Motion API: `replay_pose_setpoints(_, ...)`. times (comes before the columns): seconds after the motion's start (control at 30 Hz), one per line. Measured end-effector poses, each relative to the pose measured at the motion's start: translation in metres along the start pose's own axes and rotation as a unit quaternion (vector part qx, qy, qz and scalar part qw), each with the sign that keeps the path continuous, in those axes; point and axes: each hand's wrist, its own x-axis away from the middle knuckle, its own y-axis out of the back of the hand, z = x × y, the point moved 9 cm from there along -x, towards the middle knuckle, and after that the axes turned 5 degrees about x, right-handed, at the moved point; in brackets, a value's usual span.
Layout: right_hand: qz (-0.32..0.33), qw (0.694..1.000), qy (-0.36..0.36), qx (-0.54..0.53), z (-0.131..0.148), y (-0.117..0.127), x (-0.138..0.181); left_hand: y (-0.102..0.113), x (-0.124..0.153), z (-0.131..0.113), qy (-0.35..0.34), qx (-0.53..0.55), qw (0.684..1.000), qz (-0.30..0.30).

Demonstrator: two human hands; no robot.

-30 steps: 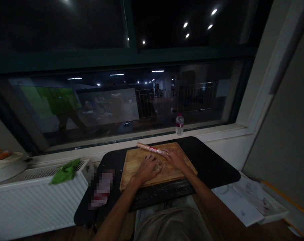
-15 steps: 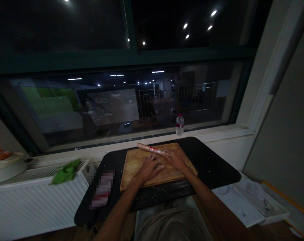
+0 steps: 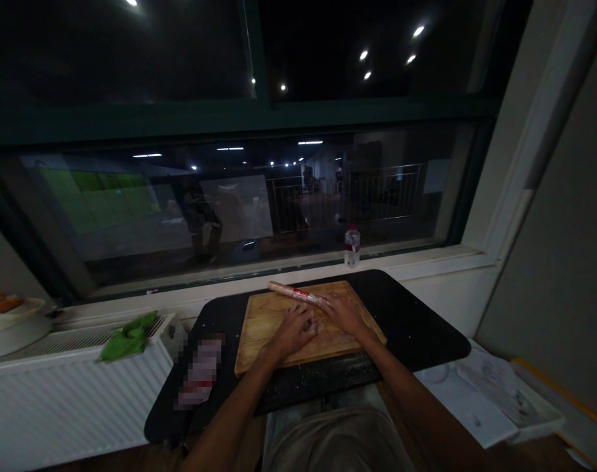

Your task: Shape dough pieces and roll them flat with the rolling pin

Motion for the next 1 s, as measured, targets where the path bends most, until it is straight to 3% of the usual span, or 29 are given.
replay_pose_setpoints(0.13, 0.004, 1.000, 0.004, -0.001, 0.004, 0.003, -0.001, 0.001, 0.003, -0.002, 0.012, 0.000, 1.000, -0.015)
replay_pose_setpoints(0.2, 0.005, 1.000, 0.003, -0.006, 0.005, 0.004, -0.001, 0.011, 0.005, -0.003, 0.016, -0.006, 0.998, -0.054)
replay_pose_setpoints(0.33, 0.006, 0.999, 0.012, -0.034, 0.009, 0.008, 0.002, 0.065, 0.015, 0.003, 0.061, -0.035, 0.974, -0.213)
replay_pose_setpoints(0.4, 0.008, 0.999, 0.025, -0.043, 0.016, 0.010, 0.004, 0.093, 0.020, 0.013, 0.102, -0.074, 0.959, -0.252)
replay_pose_setpoints(0.43, 0.008, 0.999, 0.030, -0.044, 0.020, 0.012, 0.005, 0.102, 0.021, 0.017, 0.118, -0.099, 0.956, -0.248)
replay_pose_setpoints(0.53, 0.010, 0.998, 0.048, -0.038, 0.032, 0.016, 0.007, 0.109, 0.017, 0.031, 0.142, -0.178, 0.961, -0.160)
replay_pose_setpoints(0.63, 0.010, 0.998, 0.060, -0.024, 0.039, 0.019, 0.007, 0.104, 0.018, 0.045, 0.171, -0.224, 0.955, -0.091)
replay_pose_setpoints(0.77, 0.031, 0.996, 0.076, 0.025, 0.041, 0.013, 0.006, 0.088, 0.020, 0.054, 0.161, -0.238, 0.958, -0.013)
replay_pose_setpoints(0.9, 0.051, 0.995, 0.064, 0.058, 0.044, 0.011, 0.001, 0.083, 0.021, 0.071, 0.170, -0.215, 0.962, 0.002)
replay_pose_setpoints(1.0, 0.100, 0.988, 0.081, 0.086, 0.051, 0.011, -0.004, 0.077, 0.023, 0.080, 0.168, -0.206, 0.964, 0.014)
